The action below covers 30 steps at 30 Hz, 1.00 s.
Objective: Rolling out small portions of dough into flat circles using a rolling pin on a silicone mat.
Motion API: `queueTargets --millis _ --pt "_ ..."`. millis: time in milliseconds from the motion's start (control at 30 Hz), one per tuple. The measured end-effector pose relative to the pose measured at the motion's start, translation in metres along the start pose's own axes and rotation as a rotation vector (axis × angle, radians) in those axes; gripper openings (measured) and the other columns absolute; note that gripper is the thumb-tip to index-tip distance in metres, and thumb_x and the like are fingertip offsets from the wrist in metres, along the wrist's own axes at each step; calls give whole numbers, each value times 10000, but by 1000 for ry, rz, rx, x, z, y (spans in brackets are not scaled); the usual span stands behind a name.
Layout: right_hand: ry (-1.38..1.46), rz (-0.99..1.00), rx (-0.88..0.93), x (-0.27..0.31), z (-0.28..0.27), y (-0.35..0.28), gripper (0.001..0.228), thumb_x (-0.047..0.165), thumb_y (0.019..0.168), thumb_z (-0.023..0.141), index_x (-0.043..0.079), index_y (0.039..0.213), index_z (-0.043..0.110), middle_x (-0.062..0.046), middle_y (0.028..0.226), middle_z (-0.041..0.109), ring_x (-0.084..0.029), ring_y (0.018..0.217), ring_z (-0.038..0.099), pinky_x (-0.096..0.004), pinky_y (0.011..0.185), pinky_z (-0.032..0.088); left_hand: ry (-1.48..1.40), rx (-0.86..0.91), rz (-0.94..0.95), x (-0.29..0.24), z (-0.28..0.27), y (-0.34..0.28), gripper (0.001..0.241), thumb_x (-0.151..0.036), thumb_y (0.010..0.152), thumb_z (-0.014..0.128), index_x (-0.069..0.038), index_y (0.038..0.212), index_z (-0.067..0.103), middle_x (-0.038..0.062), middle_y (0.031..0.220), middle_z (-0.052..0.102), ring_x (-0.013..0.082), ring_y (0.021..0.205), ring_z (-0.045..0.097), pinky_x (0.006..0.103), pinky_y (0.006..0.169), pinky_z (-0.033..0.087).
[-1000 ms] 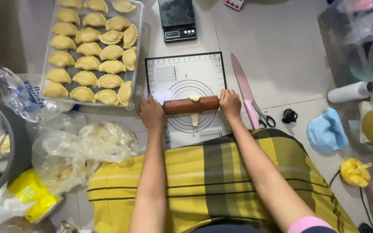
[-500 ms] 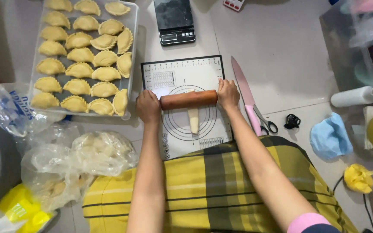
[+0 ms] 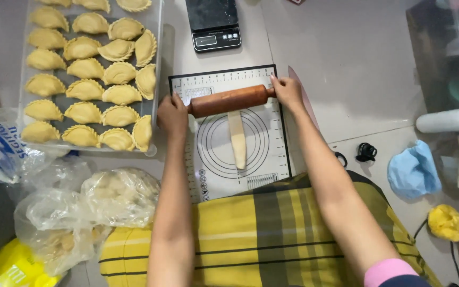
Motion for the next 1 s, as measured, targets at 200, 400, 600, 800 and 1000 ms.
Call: queueTargets --millis 200,400,600,800,1000 --pt "-18 -32 -53 -51 -5 -77 335 374 806 534 76 660 572 -104 599 556 -275 665 567 -387 599 424 37 93 56 9 -30 -67 281 -221 850 446 -34 663 542 110 608 559 265 624 586 349 525 458" --pt "-118 45 78 -39 -12 -158 414 356 855 368 35 680 562 -153 663 579 -329 727 577 -412 655 445 171 79 99 32 -38 -113 297 -239 857 444 -49 647 535 89 585 524 248 593 587 326 495 466" --pt "-425 -216 -159 -46 14 -111 303 244 887 354 33 769 536 -162 733 540 -331 785 559 -396 705 433 260 17 186 15 -32 -90 241 -228 846 425 -47 757 557 90 646 525 242 622 568 318 512 447" --pt "-352 -144 -269 -25 9 -78 372 315 894 342 2 791 515 -210 798 525 -388 843 529 -449 734 416 286 58 114 5 -19 -62 282 -251 855 408 -3 911 533 148 747 552 283 663 590 355 539 479" --pt "-418 -218 -282 -37 12 -92 286 276 871 357 36 780 483 -157 771 501 -345 772 539 -418 631 448 320 59 131 26 -14 -80 303 -264 859 411 1 965 513 153 710 546 307 635 592 377 509 478"
Point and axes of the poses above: each hand's wrist, its own y-axis towards the middle knuckle, its own z-axis out of the palm, x = y × z, the point moved 5 cm from there along y, towards the middle knuckle
